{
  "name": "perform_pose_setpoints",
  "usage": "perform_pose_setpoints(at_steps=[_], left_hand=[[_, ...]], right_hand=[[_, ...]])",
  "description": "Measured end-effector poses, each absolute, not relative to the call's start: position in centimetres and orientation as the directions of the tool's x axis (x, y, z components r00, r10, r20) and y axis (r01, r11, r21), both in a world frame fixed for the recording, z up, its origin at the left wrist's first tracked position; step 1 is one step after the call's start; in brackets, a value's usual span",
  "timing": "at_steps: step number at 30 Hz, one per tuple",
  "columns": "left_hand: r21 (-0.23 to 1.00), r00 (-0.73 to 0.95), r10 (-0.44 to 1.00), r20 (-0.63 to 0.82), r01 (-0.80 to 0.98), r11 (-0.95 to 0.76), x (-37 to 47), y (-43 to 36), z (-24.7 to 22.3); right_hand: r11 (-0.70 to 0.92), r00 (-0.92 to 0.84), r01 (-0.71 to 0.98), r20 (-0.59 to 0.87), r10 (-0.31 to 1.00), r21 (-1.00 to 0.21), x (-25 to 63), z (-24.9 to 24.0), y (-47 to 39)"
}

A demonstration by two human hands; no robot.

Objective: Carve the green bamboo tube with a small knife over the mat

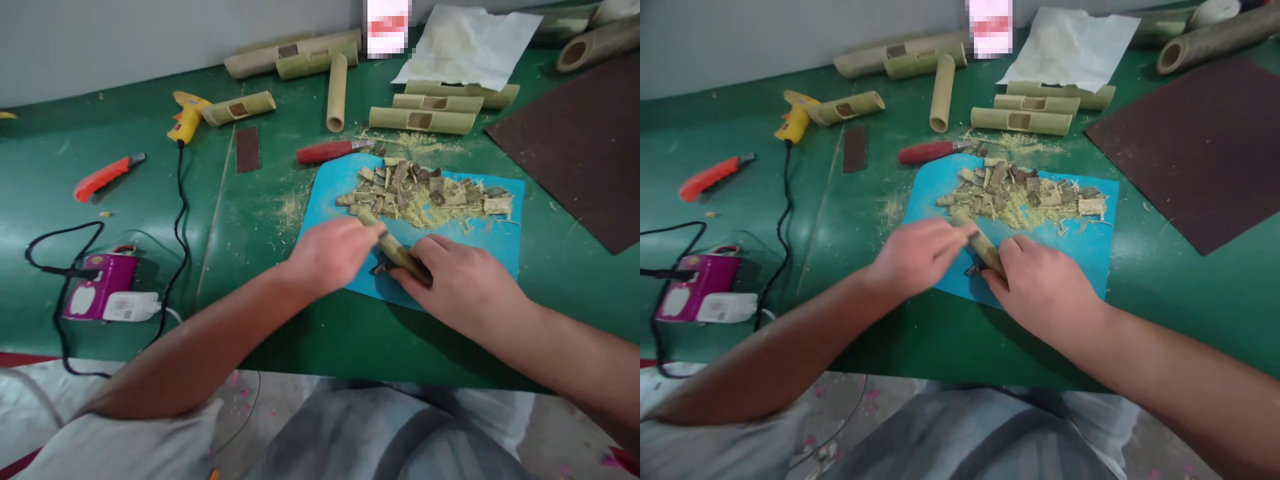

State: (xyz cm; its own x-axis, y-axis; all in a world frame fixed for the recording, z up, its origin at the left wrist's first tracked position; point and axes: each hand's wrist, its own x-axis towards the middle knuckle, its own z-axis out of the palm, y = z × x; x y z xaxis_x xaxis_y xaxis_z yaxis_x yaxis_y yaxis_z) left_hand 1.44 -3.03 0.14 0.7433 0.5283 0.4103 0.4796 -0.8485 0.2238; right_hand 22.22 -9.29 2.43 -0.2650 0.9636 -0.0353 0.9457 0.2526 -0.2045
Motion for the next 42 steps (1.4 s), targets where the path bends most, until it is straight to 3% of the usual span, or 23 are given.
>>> perform_pose_setpoints(at_steps=[5, 11, 13, 17, 22, 26, 34, 37, 39, 42], left_hand=[[0.198, 0.778, 0.528, 0.341, 0.49, -0.849, 1.7, -3.3, 0.2], [0.177, 0.753, 0.523, 0.4, 0.497, -0.85, 1.6, -3.1, 0.2], [0.201, 0.782, 0.486, 0.391, 0.443, -0.874, 1.3, -2.6, 0.2], [0.236, 0.699, 0.591, 0.402, 0.545, -0.805, 1.1, -2.3, 0.3], [0.3, 0.794, 0.534, 0.289, 0.454, -0.839, 2.2, -3.8, 0.5], [0.369, 0.718, 0.616, 0.324, 0.503, -0.781, 1.8, -2.3, 0.8], [0.372, 0.631, 0.687, 0.36, 0.579, -0.726, 2.2, -2.2, 0.9], [0.397, 0.693, 0.651, 0.31, 0.528, -0.751, 3.5, -3.9, 0.6], [0.378, 0.728, 0.618, 0.298, 0.504, -0.776, 3.6, -4.2, 0.5], [0.321, 0.644, 0.662, 0.384, 0.579, -0.75, 2.8, -3.4, 0.3]], right_hand=[[0.261, -0.271, 0.942, -0.02, 0.962, -0.21, 22.4, 2.3, -9.3], [0.274, -0.282, 0.941, -0.012, 0.959, -0.2, 22.4, 2.2, -9.3], [0.277, -0.282, 0.94, -0.001, 0.959, -0.198, 22.4, 2.3, -9.4], [0.264, -0.273, 0.944, -0.016, 0.962, -0.199, 22.5, 2.4, -9.3], [0.293, -0.298, 0.937, 0.003, 0.955, -0.192, 22.7, 2.3, -9.3], [0.314, -0.309, 0.938, 0.051, 0.95, -0.146, 22.9, 2.3, -9.4], [0.299, -0.296, 0.947, 0.05, 0.954, -0.114, 22.8, 2.7, -9.5], [0.322, -0.318, 0.942, 0.06, 0.946, -0.094, 22.8, 3.0, -9.7], [0.334, -0.328, 0.938, 0.072, 0.942, -0.092, 22.8, 3.1, -9.8], [0.317, -0.309, 0.943, 0.091, 0.947, -0.097, 22.8, 3.0, -9.9]])
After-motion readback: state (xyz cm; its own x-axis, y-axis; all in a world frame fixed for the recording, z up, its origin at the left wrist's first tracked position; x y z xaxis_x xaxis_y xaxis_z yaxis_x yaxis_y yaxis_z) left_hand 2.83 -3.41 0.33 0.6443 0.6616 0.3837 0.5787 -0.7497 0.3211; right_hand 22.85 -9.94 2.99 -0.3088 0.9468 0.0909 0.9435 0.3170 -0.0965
